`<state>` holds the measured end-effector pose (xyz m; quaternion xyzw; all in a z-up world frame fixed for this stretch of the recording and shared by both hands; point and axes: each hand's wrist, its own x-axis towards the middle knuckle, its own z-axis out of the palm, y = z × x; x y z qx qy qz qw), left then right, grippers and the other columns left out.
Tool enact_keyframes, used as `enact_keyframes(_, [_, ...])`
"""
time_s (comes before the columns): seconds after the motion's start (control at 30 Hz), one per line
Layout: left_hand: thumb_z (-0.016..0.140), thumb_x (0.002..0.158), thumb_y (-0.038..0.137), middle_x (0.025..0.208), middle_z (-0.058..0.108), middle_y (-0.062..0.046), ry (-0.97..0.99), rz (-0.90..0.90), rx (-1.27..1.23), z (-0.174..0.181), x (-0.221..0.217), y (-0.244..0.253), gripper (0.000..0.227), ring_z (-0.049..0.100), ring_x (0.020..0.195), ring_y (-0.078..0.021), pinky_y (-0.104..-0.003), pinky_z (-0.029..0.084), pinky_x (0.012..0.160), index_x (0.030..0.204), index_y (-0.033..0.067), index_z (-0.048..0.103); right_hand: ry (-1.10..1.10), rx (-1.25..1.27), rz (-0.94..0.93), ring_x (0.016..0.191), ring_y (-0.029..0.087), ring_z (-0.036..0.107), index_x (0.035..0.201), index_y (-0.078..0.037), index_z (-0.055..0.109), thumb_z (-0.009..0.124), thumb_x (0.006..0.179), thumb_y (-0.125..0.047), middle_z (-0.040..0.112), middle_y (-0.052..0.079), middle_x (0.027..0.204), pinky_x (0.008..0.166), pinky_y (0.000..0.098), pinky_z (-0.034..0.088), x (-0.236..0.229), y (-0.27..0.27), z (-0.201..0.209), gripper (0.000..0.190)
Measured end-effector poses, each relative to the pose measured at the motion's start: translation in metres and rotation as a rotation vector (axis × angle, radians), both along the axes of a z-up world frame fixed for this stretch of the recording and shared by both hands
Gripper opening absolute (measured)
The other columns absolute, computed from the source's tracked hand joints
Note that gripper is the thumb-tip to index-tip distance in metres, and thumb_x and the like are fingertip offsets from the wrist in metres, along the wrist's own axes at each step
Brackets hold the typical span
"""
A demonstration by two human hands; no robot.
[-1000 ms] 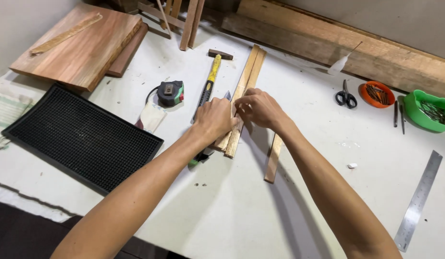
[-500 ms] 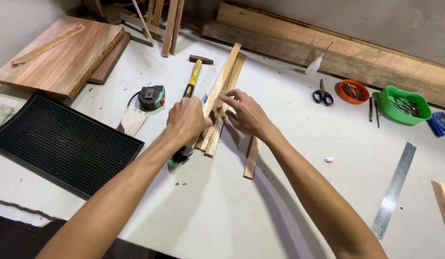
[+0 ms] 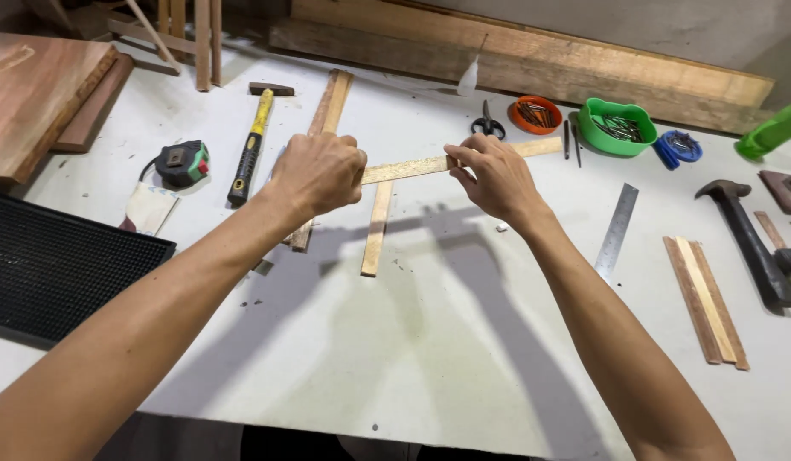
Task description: Building a small wooden frame by measuring, cutting, and nailing wooden strips.
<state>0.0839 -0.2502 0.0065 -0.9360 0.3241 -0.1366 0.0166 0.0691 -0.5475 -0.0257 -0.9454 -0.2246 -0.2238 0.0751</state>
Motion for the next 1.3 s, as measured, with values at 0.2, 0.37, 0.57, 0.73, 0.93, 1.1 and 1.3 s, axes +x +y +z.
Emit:
enact_keyframes(0.2, [0.062, 0.087, 0.011, 0.088, 0.075, 0.000, -0.212, -0.106, -0.088, -0.023, 0.050, -0.046, 0.020, 0.070, 0.076, -0.0167, -0.033, 0.056, 0.060, 0.077, 0.0170, 0.078, -0.098, -0.055, -0.088, 0.091, 0.021, 0.060, 0.117, -0.012, 0.075, 0.073, 0.091, -0.017, 0.072, 0.000, 0.097, 0.083, 0.0357, 0.047, 0.002, -0.045, -0.017, 0.027])
enact_keyframes(0.37, [0.060, 0.099, 0.017, 0.087, 0.075, -0.001, -0.012, -0.015, -0.064, -0.049, 0.087, -0.077, 0.017, 0.070, 0.080, -0.0157, -0.032, 0.057, 0.056, 0.092, 0.0173, 0.076, -0.012, 0.047, -0.133, 0.092, 0.020, 0.061, 0.109, -0.010, 0.076, 0.072, 0.091, -0.013, 0.074, 0.002, 0.098, 0.082, 0.0348, 0.046, 0.030, -0.070, -0.048, 0.019])
enact_keyframes(0.57, [0.070, 0.089, 0.021, 0.088, 0.074, 0.003, 0.058, -0.004, -0.107, -0.076, 0.119, -0.084, 0.008, 0.068, 0.083, -0.0143, -0.031, 0.057, 0.062, 0.087, 0.0201, 0.078, 0.094, 0.134, -0.167, 0.091, 0.018, 0.061, 0.100, -0.013, 0.076, 0.072, 0.092, -0.014, 0.075, 0.001, 0.095, 0.085, 0.0356, 0.046, 0.055, -0.079, -0.072, 0.009])
enact_keyframes(0.73, [0.070, 0.090, 0.017, 0.086, 0.075, 0.006, 0.147, 0.045, -0.144, -0.092, 0.136, -0.084, 0.011, 0.067, 0.080, -0.0125, -0.028, 0.057, 0.062, 0.087, 0.0226, 0.079, 0.088, 0.161, -0.145, 0.091, 0.018, 0.061, 0.102, -0.012, 0.076, 0.072, 0.091, -0.015, 0.075, 0.002, 0.096, 0.085, 0.0356, 0.045, 0.067, -0.082, -0.081, 0.012])
enact_keyframes(0.93, [0.072, 0.089, 0.019, 0.089, 0.075, 0.007, 0.197, 0.051, -0.204, -0.098, 0.139, -0.081, 0.010, 0.067, 0.080, -0.0108, -0.028, 0.057, 0.069, 0.088, 0.0231, 0.081, 0.047, 0.195, -0.078, 0.094, 0.017, 0.061, 0.099, -0.011, 0.077, 0.072, 0.093, -0.011, 0.074, 0.000, 0.102, 0.086, 0.0352, 0.047, 0.065, -0.082, -0.087, 0.009])
enact_keyframes(1.1, [0.073, 0.086, 0.022, 0.101, 0.071, 0.001, 0.212, 0.063, -0.238, -0.089, 0.130, -0.080, 0.011, 0.062, 0.094, -0.0137, -0.028, 0.057, 0.074, 0.094, 0.0224, 0.081, -0.015, 0.184, -0.063, 0.096, 0.020, 0.059, 0.101, -0.009, 0.078, 0.074, 0.089, -0.011, 0.068, 0.007, 0.112, 0.082, 0.0352, 0.050, 0.062, -0.079, -0.084, 0.013])
enact_keyframes(1.3, [0.074, 0.085, 0.023, 0.100, 0.070, -0.002, 0.188, 0.003, -0.244, -0.089, 0.129, -0.076, 0.014, 0.060, 0.094, -0.0180, -0.036, 0.049, 0.086, 0.096, 0.0202, 0.081, 0.109, 0.153, -0.108, 0.095, 0.021, 0.059, 0.103, -0.009, 0.078, 0.073, 0.089, -0.012, 0.069, 0.005, 0.104, 0.085, 0.0384, 0.050, 0.063, -0.080, -0.077, 0.016])
